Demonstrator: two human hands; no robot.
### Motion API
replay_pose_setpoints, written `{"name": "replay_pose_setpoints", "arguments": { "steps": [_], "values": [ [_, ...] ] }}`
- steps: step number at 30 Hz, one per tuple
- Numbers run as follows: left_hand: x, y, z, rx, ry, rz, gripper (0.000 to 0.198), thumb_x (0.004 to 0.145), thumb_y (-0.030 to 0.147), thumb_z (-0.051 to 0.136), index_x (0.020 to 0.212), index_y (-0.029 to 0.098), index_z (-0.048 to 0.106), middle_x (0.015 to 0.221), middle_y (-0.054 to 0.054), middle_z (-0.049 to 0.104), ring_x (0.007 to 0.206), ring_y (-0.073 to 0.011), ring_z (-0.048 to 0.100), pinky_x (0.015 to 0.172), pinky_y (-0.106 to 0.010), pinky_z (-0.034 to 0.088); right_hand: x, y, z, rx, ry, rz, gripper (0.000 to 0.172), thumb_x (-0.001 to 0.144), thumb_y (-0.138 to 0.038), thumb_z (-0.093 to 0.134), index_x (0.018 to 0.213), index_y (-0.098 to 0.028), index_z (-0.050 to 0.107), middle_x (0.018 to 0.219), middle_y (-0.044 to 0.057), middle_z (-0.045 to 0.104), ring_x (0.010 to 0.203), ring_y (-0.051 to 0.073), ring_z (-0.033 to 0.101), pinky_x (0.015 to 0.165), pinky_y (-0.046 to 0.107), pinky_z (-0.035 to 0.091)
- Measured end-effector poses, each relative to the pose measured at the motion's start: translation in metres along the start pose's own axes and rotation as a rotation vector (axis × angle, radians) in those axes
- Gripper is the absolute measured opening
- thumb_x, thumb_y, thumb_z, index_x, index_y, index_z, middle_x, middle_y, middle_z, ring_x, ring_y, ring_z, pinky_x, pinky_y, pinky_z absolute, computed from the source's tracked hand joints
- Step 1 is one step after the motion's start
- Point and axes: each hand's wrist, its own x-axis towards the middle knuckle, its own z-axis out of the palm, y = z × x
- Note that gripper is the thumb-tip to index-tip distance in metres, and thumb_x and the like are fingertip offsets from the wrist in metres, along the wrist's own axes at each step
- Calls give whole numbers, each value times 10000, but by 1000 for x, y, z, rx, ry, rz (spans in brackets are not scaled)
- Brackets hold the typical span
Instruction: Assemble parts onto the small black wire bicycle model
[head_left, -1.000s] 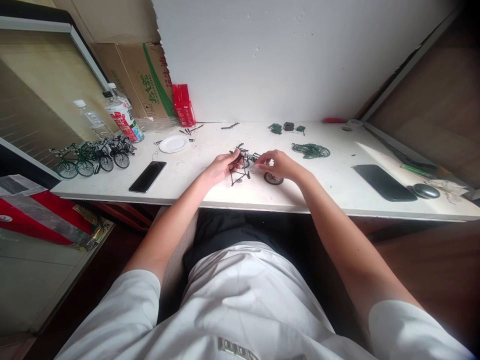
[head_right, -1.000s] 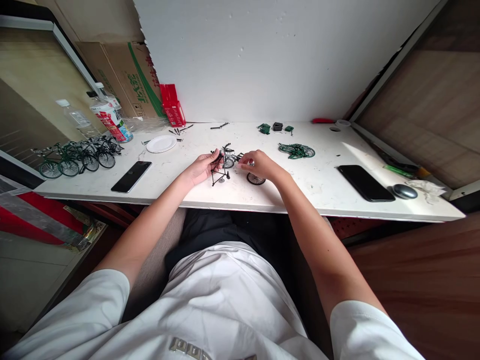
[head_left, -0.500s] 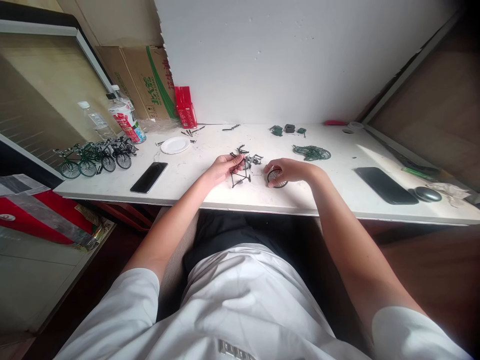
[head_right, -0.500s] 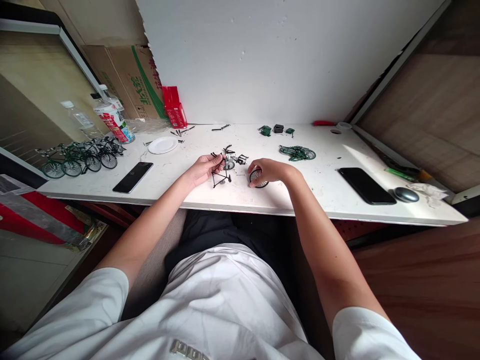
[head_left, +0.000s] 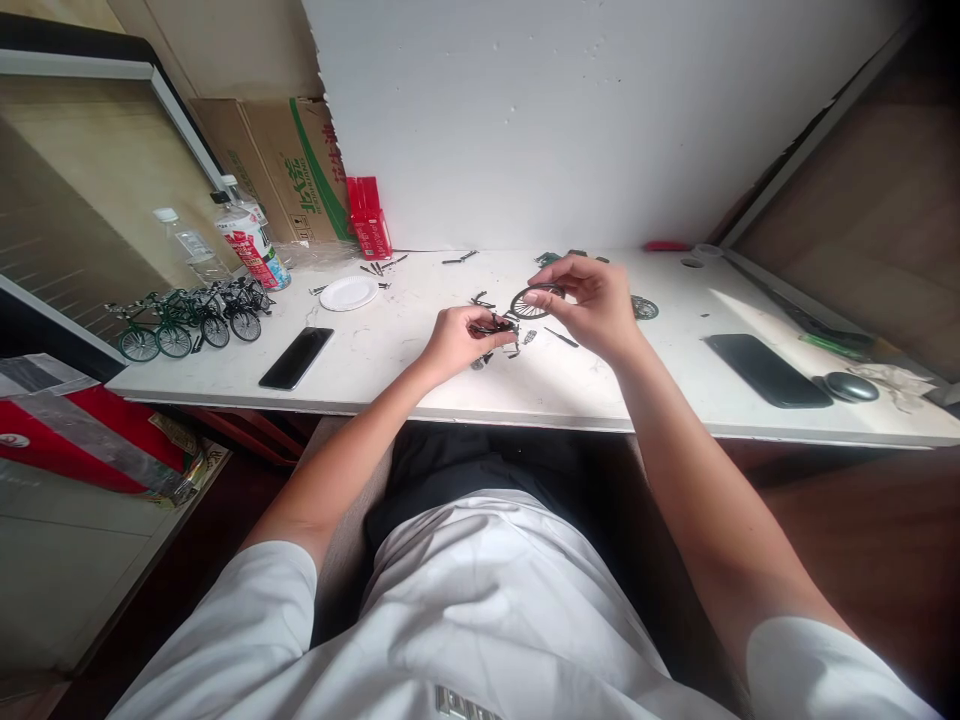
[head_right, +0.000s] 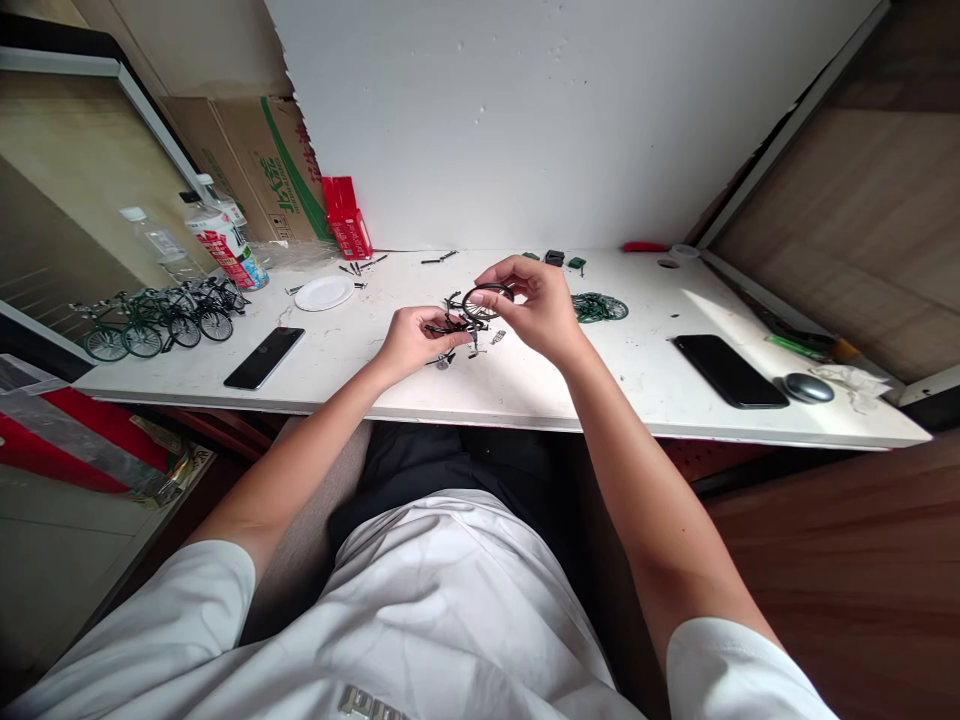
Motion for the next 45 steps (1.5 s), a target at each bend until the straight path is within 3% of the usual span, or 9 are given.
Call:
{"name": "replay_pose_setpoints", "arguments": {
  "steps": [3, 7, 12, 20, 26, 30, 35, 40, 45],
  "values": [
    [-4, 5, 4, 106, 9, 22, 461, 723, 591, 960, 754, 178, 758, 731, -24, 716, 701, -158, 615, 671, -297, 466, -5, -10, 8, -59, -35, -29, 512, 813, -715, 910, 1007, -256, 793, 970, 82, 798, 986, 291, 772, 882, 440, 662],
    [-3, 6, 3, 131, 16, 30, 494, 718, 612, 956, 700, 185, 707, 669, -6, 651, 659, -146, 558, 638, -298, 415, -9, -17, 12, -137, -4, -73, 473, 860, -710, 874, 1004, -264, 810, 967, 84, 792, 995, 290, 763, 880, 436, 648],
    [-2, 3, 4, 111, 4, 27, 495, 732, 628, 937, 741, 177, 735, 726, -26, 695, 687, -157, 586, 664, -303, 431, -9, -16, 14, -148, 80, -124, 440, 921, -705, 817, 1022, -277, 804, 979, 83, 787, 985, 287, 751, 854, 447, 643],
    [-1, 1, 7, 61, -26, 21, 452, 735, 581, 939, 840, 161, 807, 827, -58, 771, 756, -177, 659, 692, -293, 466, -13, -19, 13, -182, 102, -180, 414, 946, -691, 795, 1005, -281, 813, 977, 95, 786, 999, 313, 754, 822, 467, 640],
    [-2, 1, 6, 100, -16, 20, 468, 736, 585, 931, 739, 160, 733, 695, -12, 671, 680, -154, 584, 643, -288, 418, -15, -22, 18, -210, 18, -187, 333, 921, -627, 852, 986, -301, 823, 969, 90, 791, 955, 307, 738, 847, 475, 625],
    [-2, 0, 7, 86, -31, 23, 465, 747, 590, 919, 774, 160, 741, 736, -17, 691, 716, -165, 605, 670, -291, 443, -14, -20, 19, -218, 39, -140, 327, 939, -611, 831, 1008, -291, 831, 968, 94, 787, 955, 306, 727, 854, 478, 629],
    [-2, -1, 7, 153, -14, 29, 439, 728, 550, 939, 740, 165, 728, 672, 14, 616, 682, -145, 556, 640, -278, 399, -16, -18, 23, -192, -38, -102, 323, 968, -599, 798, 982, -279, 842, 968, 90, 799, 940, 289, 738, 865, 458, 628],
    [-1, -3, 5, 153, -13, 50, 343, 771, 468, 924, 871, 161, 809, 723, 1, 669, 729, -163, 602, 688, -281, 423, -16, -10, 28, -156, -82, -139, 370, 974, -651, 773, 1012, -293, 859, 976, 92, 809, 941, 293, 739, 867, 461, 631],
    [2, -7, 0, 228, 53, 104, 284, 779, 407, 913, 758, 167, 764, 734, -31, 676, 737, -178, 587, 716, -302, 425, -17, -2, 29, -219, -173, -206, 313, 1018, -564, 743, 1126, -298, 867, 1070, 116, 797, 1004, 313, 737, 922, 487, 625]
  ]
}}
